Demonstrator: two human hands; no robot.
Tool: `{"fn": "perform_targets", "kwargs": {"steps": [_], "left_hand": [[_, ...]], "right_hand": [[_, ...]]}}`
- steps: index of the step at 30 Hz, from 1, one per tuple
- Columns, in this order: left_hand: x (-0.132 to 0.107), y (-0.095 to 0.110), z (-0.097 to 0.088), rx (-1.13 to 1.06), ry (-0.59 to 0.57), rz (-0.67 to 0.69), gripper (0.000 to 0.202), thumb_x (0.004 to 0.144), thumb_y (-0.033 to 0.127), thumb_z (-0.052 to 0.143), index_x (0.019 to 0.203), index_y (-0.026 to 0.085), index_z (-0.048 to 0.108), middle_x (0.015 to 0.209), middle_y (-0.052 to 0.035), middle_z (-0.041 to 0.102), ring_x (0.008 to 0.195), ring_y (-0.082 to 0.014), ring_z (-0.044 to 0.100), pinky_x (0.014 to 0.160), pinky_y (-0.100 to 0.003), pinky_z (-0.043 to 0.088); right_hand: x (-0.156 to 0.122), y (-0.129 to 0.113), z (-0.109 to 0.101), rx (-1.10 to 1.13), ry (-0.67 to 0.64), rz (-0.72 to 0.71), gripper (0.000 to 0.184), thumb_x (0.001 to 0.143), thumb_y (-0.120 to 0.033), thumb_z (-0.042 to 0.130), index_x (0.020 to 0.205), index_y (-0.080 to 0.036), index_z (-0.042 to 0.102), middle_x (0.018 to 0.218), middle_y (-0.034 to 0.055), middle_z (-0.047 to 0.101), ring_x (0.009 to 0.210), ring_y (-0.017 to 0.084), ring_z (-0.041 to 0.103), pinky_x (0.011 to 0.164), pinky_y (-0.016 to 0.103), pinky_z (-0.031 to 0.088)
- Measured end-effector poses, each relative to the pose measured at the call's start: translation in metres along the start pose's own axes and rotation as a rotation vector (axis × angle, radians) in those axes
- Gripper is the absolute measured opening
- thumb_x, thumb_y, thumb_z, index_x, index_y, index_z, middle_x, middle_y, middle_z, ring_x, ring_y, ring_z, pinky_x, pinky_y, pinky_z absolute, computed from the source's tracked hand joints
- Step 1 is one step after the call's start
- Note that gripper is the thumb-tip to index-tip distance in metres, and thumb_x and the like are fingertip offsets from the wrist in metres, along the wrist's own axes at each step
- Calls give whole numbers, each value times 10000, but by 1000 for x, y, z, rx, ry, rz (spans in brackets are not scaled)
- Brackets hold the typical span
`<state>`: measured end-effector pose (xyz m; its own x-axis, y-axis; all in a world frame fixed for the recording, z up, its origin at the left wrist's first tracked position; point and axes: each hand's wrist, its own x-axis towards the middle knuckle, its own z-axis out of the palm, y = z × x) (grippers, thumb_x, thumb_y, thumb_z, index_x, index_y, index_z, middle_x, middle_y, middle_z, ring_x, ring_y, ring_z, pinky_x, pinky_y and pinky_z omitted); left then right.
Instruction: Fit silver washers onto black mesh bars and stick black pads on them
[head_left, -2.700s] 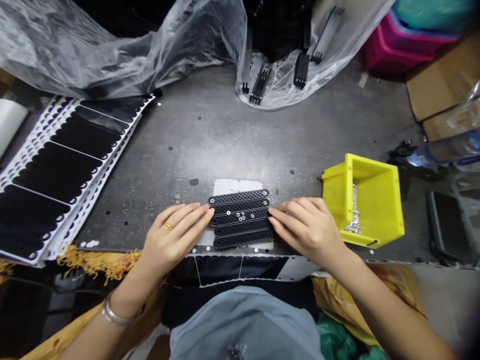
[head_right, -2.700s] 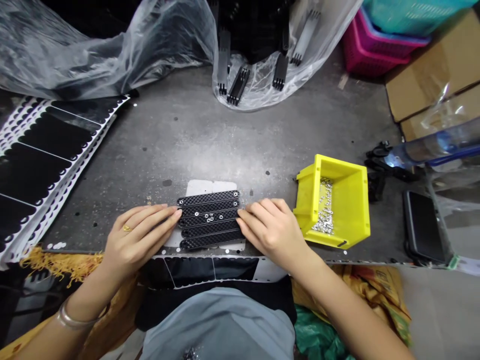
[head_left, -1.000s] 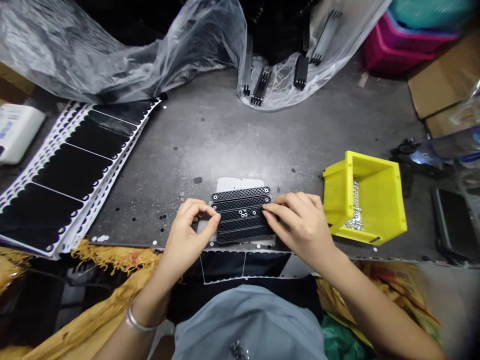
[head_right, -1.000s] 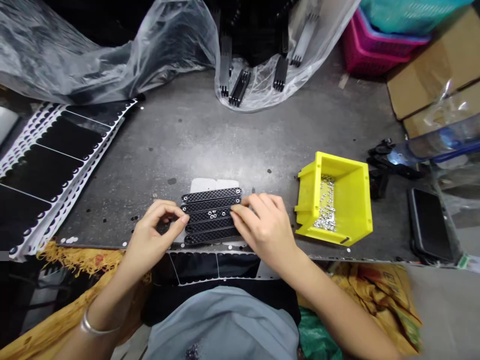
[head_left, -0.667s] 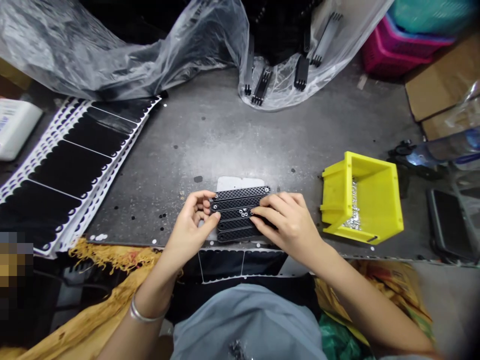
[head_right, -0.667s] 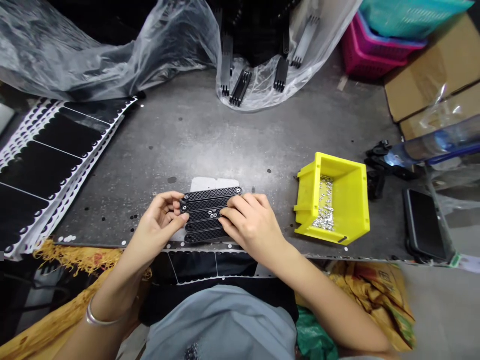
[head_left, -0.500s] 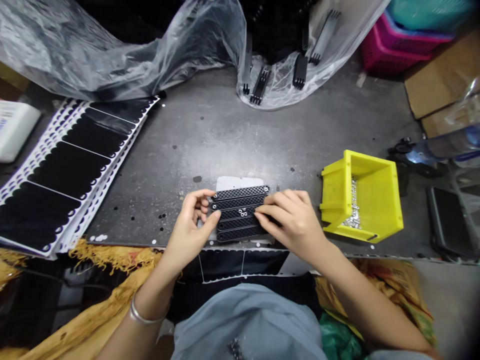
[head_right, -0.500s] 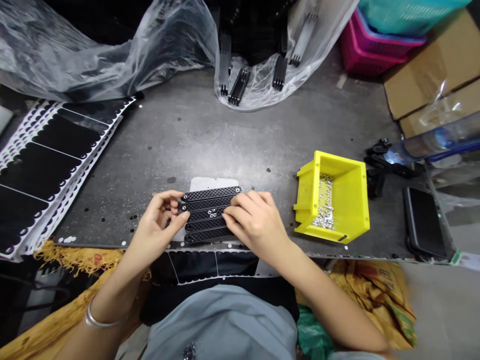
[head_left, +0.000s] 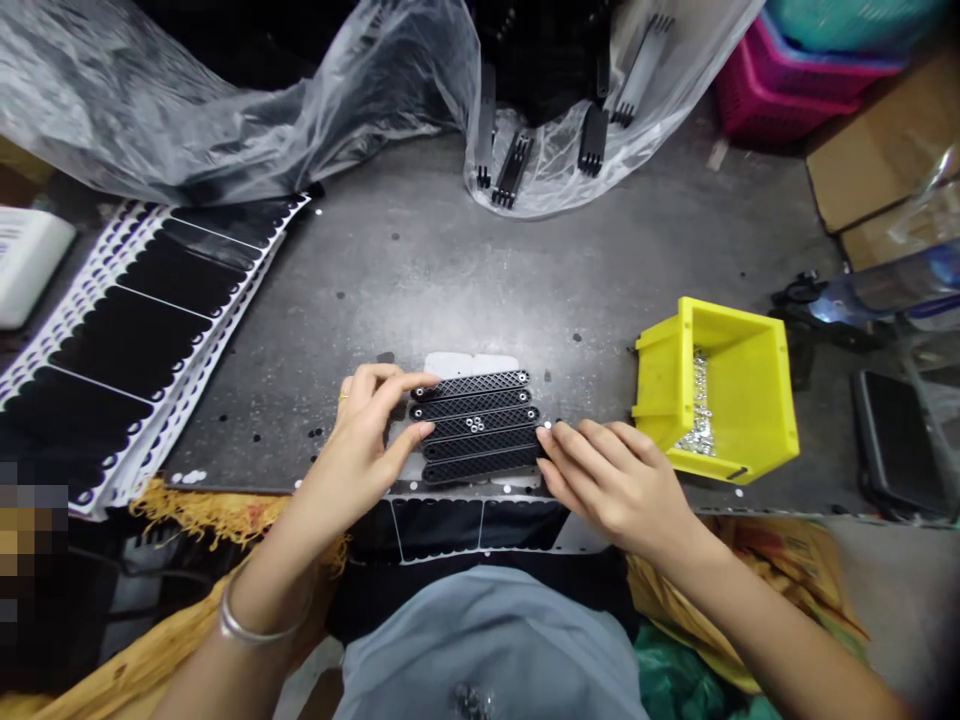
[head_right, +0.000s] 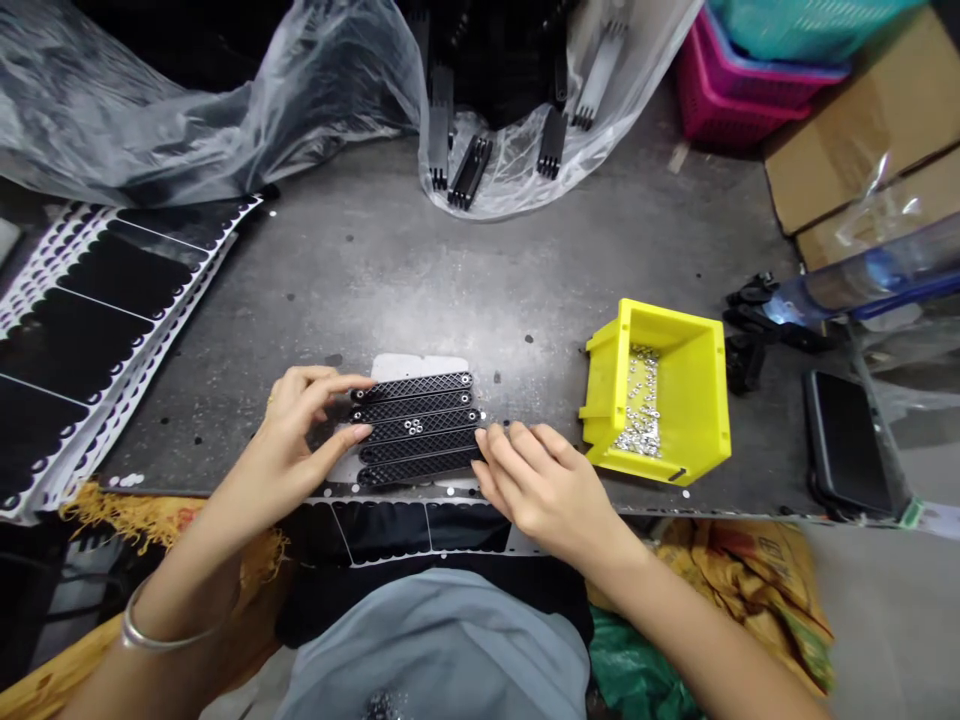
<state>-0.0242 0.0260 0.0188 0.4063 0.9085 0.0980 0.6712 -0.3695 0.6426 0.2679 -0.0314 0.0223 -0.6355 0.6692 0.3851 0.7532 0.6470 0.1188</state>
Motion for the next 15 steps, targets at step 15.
{"fn": "perform_targets", "kwargs": {"steps": [15], "left_hand": [[11,9,15,304,106,473,161,1053,218,569,1081,212,727,1055,-14,800,1046,-201,664,965,-379,404]], "right_hand": [[25,31,9,198,75,-181,69,953,-214,728,928,-152,744,942,48,779,883,182,634,826,342,444]]}}
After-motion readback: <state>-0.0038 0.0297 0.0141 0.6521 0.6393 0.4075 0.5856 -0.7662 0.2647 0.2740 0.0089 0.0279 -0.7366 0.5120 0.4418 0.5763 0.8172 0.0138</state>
